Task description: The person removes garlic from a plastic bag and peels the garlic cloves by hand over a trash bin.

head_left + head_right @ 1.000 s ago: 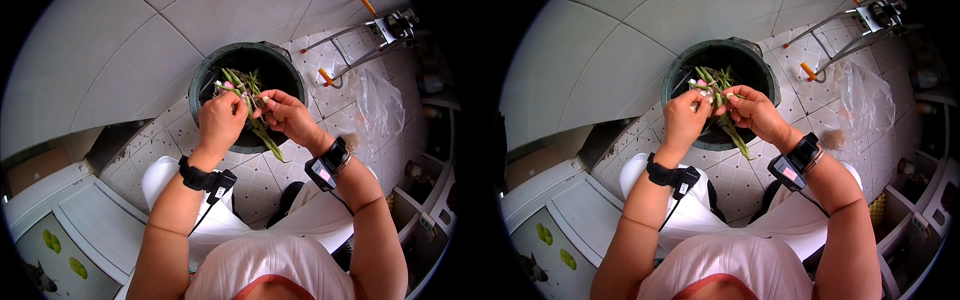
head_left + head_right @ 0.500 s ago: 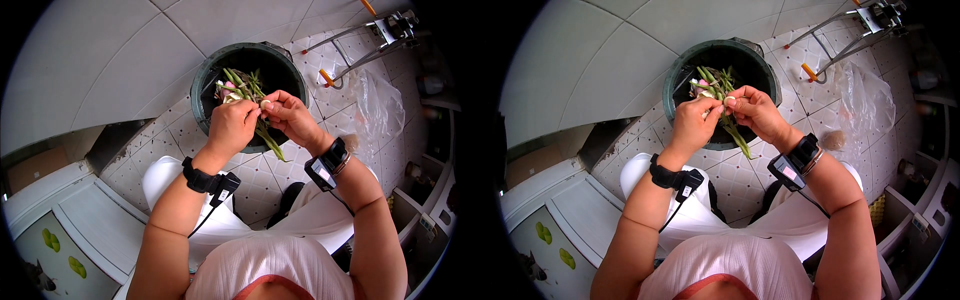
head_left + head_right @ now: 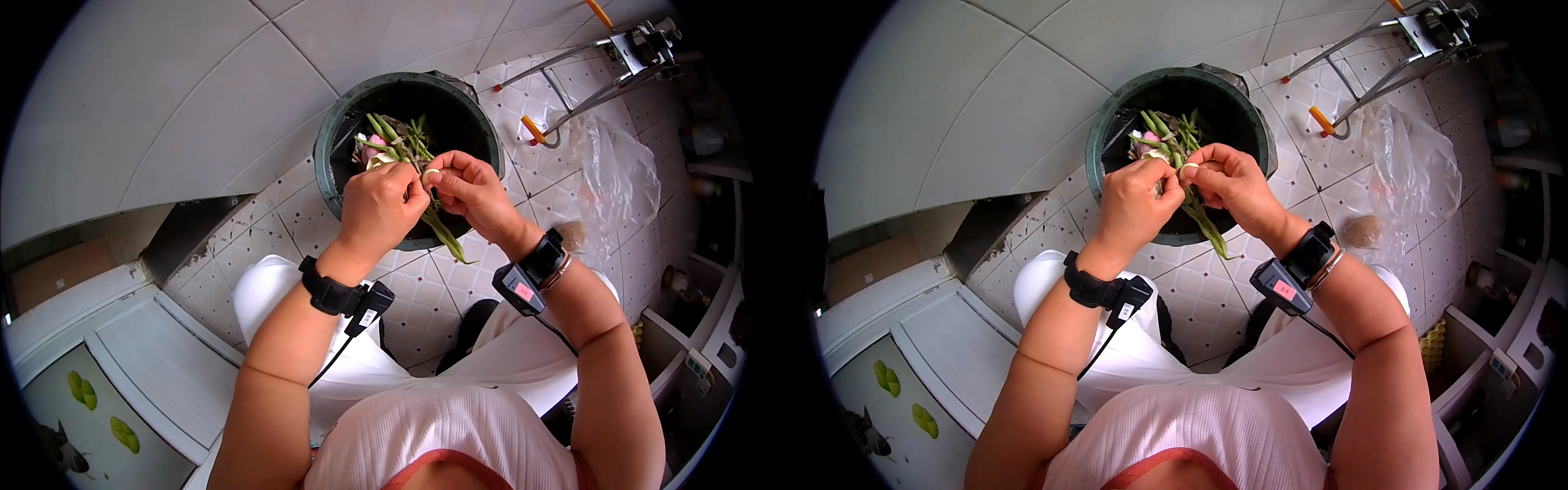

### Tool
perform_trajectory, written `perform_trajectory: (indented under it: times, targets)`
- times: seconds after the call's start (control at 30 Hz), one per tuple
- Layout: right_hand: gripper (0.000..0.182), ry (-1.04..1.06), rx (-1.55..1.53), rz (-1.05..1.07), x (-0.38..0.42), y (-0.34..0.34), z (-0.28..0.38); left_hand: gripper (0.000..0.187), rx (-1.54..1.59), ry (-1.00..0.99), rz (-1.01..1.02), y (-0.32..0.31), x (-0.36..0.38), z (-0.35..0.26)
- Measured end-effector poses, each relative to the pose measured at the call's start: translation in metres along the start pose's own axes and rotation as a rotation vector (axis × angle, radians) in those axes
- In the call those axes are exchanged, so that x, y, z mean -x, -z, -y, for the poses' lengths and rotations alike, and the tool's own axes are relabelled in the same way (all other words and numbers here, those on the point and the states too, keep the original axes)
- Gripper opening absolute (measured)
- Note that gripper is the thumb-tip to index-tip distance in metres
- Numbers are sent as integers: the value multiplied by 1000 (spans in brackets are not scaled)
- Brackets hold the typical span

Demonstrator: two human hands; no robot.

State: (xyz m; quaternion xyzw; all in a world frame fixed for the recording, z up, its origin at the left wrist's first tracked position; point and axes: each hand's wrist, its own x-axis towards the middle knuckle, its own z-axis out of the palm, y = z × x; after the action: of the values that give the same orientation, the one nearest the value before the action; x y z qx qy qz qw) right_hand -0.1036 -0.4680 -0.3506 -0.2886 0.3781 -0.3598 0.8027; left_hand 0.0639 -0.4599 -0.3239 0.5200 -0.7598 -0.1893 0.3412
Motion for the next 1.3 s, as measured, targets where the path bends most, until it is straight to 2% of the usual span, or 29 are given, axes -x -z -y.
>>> perform_trajectory:
  times: [0.07,0.23,0.4,0.5,0.57,0.7,1.03,1.13,1.2,1.3]
  targets:
    - [16,-7,36,4,0,2,2,7,-29,29,2,2,0,0]
    - [19,-21,63,18,1,-2,6,12,-58,46,-55,4,-3,3]
    - [18,-43,-145,100,2,-2,9,10,-110,127,-95,6,-3,7]
    - [18,-71,-131,79,0,0,8,10,-110,191,-33,8,-3,5]
    - [19,-53,-135,75,-1,1,7,12,7,211,55,6,-1,0]
    - [18,-16,-139,57,-2,5,1,10,193,205,84,3,-1,-6]
    - [22,-46,-187,74,0,3,3,10,169,180,50,3,1,0]
    - [19,-89,-318,128,4,1,10,11,117,270,6,7,-1,1]
    - [26,-165,-454,199,4,3,11,13,117,360,28,9,-1,3]
    - [33,-209,-557,226,3,5,9,18,136,374,81,9,-1,6]
